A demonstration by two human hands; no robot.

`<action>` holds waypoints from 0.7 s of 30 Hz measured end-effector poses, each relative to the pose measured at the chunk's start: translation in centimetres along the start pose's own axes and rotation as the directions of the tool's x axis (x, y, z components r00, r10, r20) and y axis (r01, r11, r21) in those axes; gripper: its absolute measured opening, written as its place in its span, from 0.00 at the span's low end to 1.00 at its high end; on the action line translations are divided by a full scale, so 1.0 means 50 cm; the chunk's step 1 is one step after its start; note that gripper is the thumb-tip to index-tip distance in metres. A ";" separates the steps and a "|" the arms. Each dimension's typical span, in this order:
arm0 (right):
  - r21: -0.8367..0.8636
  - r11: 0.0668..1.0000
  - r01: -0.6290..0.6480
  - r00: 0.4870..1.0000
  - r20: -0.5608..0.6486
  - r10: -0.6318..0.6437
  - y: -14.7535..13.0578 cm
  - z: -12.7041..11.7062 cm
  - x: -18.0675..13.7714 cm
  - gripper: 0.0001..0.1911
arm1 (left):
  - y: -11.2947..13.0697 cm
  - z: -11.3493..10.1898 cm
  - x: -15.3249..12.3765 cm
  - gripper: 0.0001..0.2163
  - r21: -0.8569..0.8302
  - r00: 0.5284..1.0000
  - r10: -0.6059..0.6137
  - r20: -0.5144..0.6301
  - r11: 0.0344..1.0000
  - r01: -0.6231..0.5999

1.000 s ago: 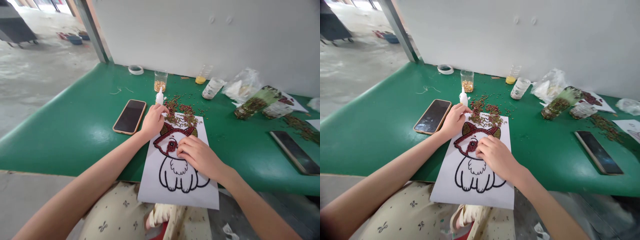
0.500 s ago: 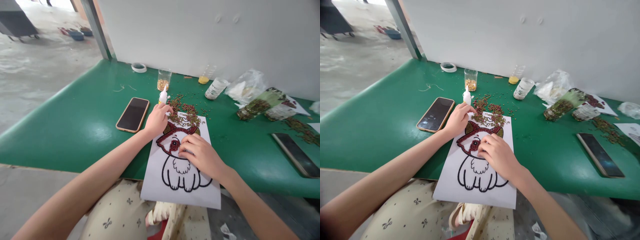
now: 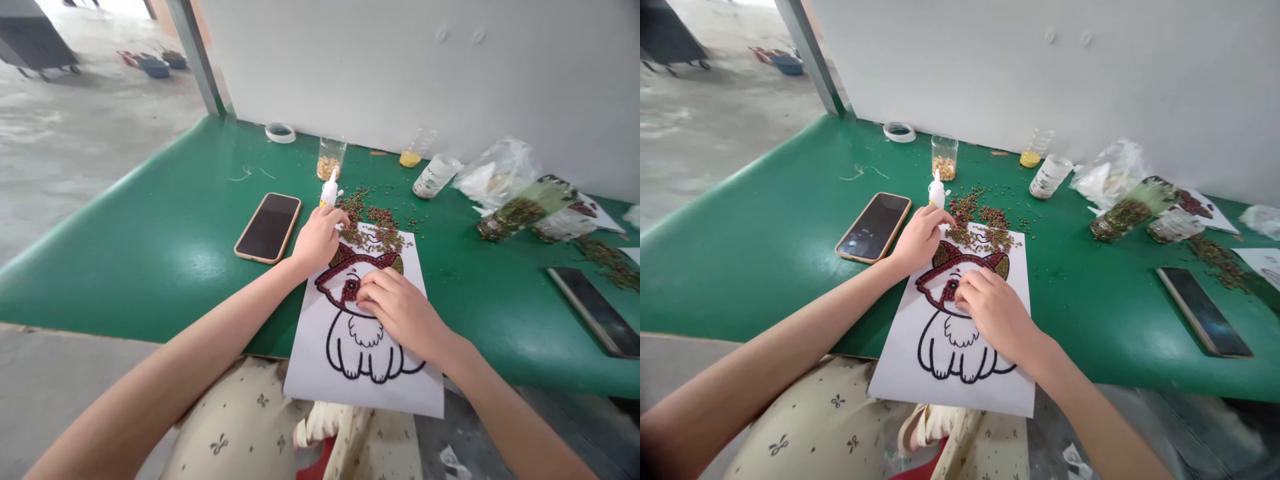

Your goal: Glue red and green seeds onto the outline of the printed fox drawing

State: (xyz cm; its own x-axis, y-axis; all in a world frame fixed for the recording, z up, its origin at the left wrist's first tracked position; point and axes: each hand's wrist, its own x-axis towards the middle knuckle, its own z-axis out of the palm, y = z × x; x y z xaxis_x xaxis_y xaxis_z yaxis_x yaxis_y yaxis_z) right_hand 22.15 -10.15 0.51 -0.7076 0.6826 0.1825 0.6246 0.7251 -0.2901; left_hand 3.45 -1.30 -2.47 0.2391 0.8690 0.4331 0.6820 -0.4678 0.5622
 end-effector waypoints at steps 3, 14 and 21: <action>-0.012 1.000 0.019 1.000 -0.004 -0.019 0.000 0.005 -0.001 0.06 | 0.001 -0.001 0.000 0.16 0.009 1.000 -0.003 0.005 1.000 0.003; -0.018 0.999 0.033 0.999 -0.033 -0.034 0.009 0.020 -0.003 0.05 | 0.001 -0.001 0.000 0.16 0.012 1.000 -0.004 0.011 1.000 0.003; -0.079 0.997 0.029 0.999 -0.029 -0.031 0.000 0.023 0.002 0.06 | -0.001 0.000 0.001 0.15 0.024 1.000 -0.005 0.019 1.000 0.004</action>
State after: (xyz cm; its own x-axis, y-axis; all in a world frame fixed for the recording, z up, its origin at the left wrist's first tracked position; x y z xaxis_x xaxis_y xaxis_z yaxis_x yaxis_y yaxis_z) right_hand 21.73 -10.19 -0.57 -0.7167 0.6622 0.2187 0.6282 0.7492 -0.2101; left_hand 3.41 -1.24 -2.50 0.2487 0.8741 0.4172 0.6993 -0.4601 0.5471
